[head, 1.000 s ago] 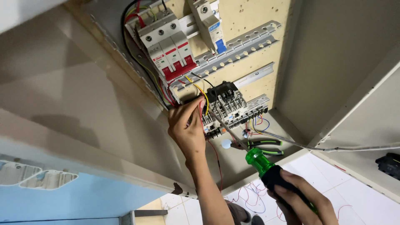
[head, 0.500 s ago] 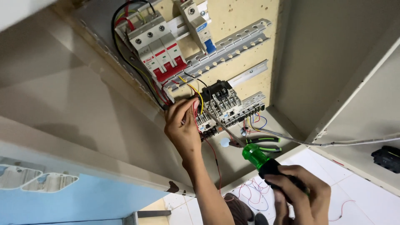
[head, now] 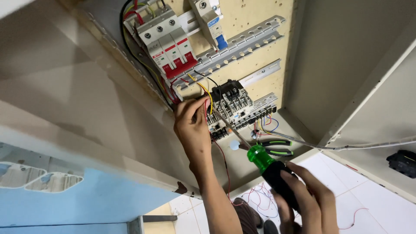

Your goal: Wiring an electrical control panel by connecting wires to terminal blocks using a screwdriver and pliers.

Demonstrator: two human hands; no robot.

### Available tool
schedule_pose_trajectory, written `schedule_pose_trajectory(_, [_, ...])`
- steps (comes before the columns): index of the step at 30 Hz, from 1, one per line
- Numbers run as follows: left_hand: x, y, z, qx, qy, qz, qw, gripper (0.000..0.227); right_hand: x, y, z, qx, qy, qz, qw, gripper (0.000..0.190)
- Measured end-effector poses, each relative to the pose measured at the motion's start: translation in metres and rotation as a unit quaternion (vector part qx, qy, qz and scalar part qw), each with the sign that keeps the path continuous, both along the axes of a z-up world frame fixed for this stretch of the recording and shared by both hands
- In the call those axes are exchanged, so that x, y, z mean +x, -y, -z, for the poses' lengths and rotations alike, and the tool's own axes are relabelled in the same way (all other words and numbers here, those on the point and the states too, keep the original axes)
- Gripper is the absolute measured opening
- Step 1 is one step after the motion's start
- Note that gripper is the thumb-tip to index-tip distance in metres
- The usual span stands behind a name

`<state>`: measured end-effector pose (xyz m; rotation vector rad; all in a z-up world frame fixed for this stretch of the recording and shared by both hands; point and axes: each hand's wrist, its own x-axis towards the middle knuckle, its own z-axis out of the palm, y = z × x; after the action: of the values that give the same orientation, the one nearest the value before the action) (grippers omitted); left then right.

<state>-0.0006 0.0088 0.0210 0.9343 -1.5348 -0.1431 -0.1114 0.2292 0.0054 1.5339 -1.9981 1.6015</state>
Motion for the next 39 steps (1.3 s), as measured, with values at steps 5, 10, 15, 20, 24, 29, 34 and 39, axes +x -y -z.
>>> schedule_pose_trajectory(5, [0.0, -0.013, -0.007, 0.067, -0.016, 0.046, 0.997, 0.025, 0.012, -0.002, -0.027, 0.007, 0.002, 0.026, 1.0, 0.034])
schedule_pose_trajectory(10, [0.006, -0.014, -0.001, 0.134, -0.006, 0.052, 0.99, 0.044, -0.001, -0.007, -0.002, 0.113, 0.029, 0.052, 0.992, 0.05])
schedule_pose_trajectory(15, [0.003, -0.018, 0.001, 0.114, -0.023, 0.056, 0.992, 0.056, -0.014, -0.004, 0.016, 0.211, 0.149, 0.039, 0.965, 0.053])
schedule_pose_trajectory(20, [0.004, -0.029, 0.0, 0.103, -0.049, 0.034, 0.993, 0.059, -0.014, -0.01, 0.005, 0.265, 0.102, 0.064, 0.957, 0.054])
schedule_pose_trajectory(24, [0.001, -0.033, -0.004, 0.079, -0.008, 0.03, 0.996, 0.038, -0.015, -0.006, 0.003, 0.13, 0.07, 0.059, 0.987, 0.047])
schedule_pose_trajectory(29, [0.001, -0.031, 0.0, 0.067, 0.02, 0.025, 0.997, 0.032, -0.004, 0.001, -0.024, 0.016, 0.039, 0.003, 0.999, 0.031])
schedule_pose_trajectory(34, [0.001, -0.029, -0.001, 0.076, 0.016, 0.022, 0.997, 0.035, 0.007, 0.007, -0.02, -0.045, 0.052, -0.01, 0.998, 0.022])
schedule_pose_trajectory(39, [0.0, -0.033, -0.006, 0.107, 0.019, 0.016, 0.994, 0.043, 0.014, -0.003, -0.025, 0.04, 0.077, 0.045, 0.995, 0.037])
